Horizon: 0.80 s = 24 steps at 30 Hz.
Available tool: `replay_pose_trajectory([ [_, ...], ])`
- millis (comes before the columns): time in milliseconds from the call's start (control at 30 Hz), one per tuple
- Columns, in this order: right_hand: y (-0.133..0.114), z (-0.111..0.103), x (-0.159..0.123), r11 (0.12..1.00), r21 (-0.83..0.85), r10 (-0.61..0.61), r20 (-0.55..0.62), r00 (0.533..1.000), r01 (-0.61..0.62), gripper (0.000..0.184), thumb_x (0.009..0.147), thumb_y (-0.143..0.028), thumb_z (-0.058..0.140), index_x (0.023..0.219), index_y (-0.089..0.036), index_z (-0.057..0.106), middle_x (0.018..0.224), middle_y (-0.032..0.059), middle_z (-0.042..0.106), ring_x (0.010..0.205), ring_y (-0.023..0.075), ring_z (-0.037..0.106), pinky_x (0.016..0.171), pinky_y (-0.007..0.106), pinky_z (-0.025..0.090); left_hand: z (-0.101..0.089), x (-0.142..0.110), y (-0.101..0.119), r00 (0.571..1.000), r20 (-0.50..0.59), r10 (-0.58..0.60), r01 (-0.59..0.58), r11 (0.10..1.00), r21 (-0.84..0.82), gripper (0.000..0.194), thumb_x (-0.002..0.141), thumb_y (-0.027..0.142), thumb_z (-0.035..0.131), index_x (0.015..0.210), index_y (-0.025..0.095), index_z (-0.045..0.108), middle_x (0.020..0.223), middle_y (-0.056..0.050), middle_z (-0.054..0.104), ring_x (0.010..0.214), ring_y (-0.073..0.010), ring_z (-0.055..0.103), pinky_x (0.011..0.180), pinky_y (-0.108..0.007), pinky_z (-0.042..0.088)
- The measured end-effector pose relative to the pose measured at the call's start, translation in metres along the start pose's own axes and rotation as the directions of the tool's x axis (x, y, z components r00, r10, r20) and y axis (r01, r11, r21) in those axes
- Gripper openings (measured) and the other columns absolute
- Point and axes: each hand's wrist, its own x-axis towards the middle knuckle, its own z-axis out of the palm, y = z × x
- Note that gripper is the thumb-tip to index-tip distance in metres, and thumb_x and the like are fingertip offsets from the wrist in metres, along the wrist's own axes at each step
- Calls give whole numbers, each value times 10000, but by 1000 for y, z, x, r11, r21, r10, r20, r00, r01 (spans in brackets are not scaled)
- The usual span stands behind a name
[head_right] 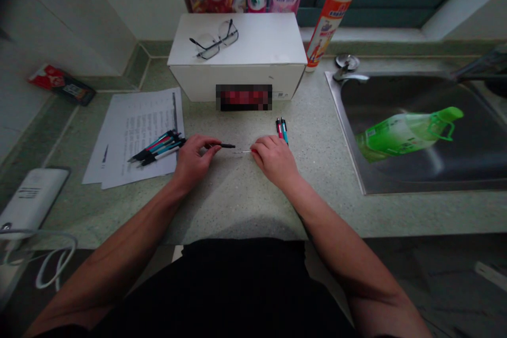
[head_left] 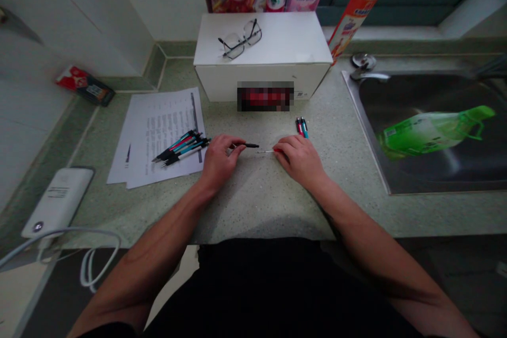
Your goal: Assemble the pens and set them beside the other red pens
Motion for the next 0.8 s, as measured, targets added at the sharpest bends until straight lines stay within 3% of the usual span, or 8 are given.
replay_pose_trajectory([
  [333, 1, -3, -4, 1000, 18, 24, -92, 995, -22, 130, 951, -211, 571, 992, -158, 682, 944, 98, 706, 910, 261, 598, 805, 397, 443, 1, 1, -1, 994, 15, -113, 114, 991, -65, 96, 893, 174, 668, 967, 191, 727, 908, -38, 700, 856, -193, 622, 844, -355, 482],
  [800, -1, -3, -4, 1000, 12, 18, -89, 996, -17, 130, 953, -213, 587, 989, -143, 690, 945, 100, 703, 913, 272, 600, 811, 410, 469, 4, -1, 0, 984, 84, -160, 170, 977, -131, 107, 886, 217, 659, 965, 194, 728, 943, -45, 717, 850, -193, 634, 813, -345, 496],
])
